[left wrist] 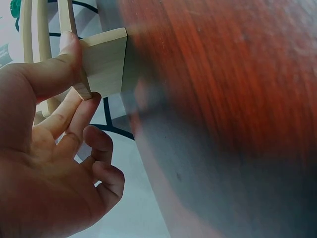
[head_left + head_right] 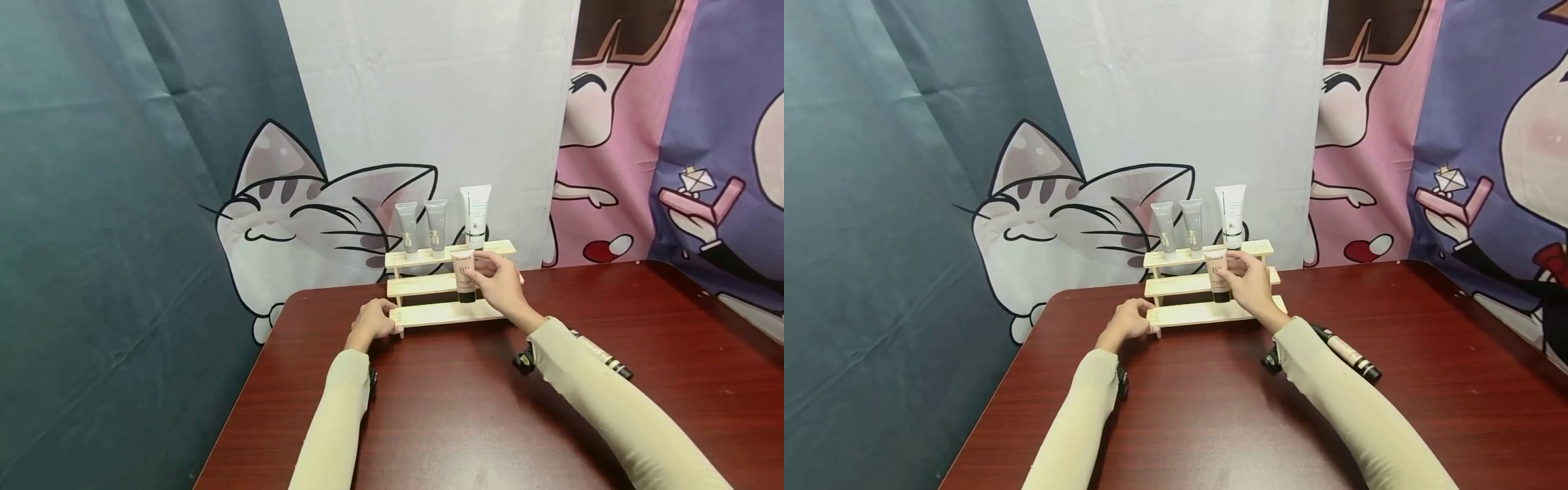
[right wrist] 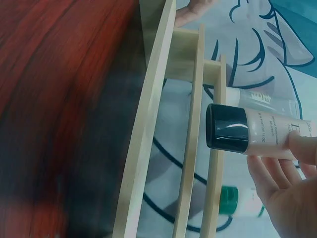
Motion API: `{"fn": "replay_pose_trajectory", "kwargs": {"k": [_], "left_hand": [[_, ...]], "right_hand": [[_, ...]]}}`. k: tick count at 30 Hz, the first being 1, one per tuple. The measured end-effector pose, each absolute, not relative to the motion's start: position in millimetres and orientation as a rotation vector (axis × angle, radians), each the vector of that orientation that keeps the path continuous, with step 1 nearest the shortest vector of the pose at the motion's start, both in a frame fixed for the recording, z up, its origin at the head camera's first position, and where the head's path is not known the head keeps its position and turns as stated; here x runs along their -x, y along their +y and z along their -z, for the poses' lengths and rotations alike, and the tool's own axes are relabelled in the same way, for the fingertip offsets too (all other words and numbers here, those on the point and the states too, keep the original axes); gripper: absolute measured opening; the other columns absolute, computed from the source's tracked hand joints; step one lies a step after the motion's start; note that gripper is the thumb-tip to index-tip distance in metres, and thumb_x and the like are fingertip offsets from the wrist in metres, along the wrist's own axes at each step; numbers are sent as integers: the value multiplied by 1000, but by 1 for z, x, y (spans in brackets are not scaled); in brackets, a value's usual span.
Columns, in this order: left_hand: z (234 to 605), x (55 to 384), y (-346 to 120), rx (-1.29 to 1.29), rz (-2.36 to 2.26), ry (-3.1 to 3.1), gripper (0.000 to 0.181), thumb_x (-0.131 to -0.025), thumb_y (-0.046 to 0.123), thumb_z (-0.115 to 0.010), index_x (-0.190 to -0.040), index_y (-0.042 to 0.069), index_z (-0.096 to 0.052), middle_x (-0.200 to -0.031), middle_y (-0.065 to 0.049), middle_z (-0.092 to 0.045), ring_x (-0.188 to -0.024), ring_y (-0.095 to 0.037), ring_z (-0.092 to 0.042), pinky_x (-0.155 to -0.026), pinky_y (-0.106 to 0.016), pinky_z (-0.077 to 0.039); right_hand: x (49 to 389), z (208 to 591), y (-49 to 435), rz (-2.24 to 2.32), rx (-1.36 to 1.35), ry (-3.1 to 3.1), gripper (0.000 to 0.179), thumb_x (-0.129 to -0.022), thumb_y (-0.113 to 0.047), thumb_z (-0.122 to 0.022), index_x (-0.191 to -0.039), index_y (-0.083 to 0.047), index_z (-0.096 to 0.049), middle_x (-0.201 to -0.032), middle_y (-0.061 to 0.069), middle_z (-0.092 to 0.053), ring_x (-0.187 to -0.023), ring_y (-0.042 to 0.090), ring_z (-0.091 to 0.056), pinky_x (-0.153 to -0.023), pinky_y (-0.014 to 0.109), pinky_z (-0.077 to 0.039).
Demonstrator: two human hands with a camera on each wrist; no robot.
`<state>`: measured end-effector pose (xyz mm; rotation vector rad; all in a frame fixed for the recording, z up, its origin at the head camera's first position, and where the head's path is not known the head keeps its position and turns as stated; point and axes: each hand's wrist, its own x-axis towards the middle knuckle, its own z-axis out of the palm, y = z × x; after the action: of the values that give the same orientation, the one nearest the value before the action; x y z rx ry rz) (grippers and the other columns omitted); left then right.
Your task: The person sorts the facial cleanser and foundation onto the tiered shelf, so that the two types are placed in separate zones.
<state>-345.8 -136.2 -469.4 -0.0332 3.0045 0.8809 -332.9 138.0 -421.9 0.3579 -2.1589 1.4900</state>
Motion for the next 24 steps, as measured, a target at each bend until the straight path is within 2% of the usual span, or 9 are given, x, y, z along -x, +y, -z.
{"fn": "replay_pose_trajectory", "kwargs": {"k": [13,24], "left_hand": [[468,347,-136,28,-886,2995,47,-72,24,-88,-115,24,-70,-117,-2,-65,-107,-24,-59,-81,-51,-47],[468,345,-135,42,-888,2998,46,-72,22,-87,-114,24,-70,-113,0,-65,-107,-25,-59,-81,-51,-47]], "right_hand": [[360,417,103,-1620,-351,-2078,40,-89,1,-72,-126,7,-59,-109,28,-69,-99,39,-69,-80,31,-56],[373,418,78,-1634,-359,-2100,36,-89,2,-71,-123,6,-61,-108,26,-69,-97,38,-69,-82,37,-56]]}}
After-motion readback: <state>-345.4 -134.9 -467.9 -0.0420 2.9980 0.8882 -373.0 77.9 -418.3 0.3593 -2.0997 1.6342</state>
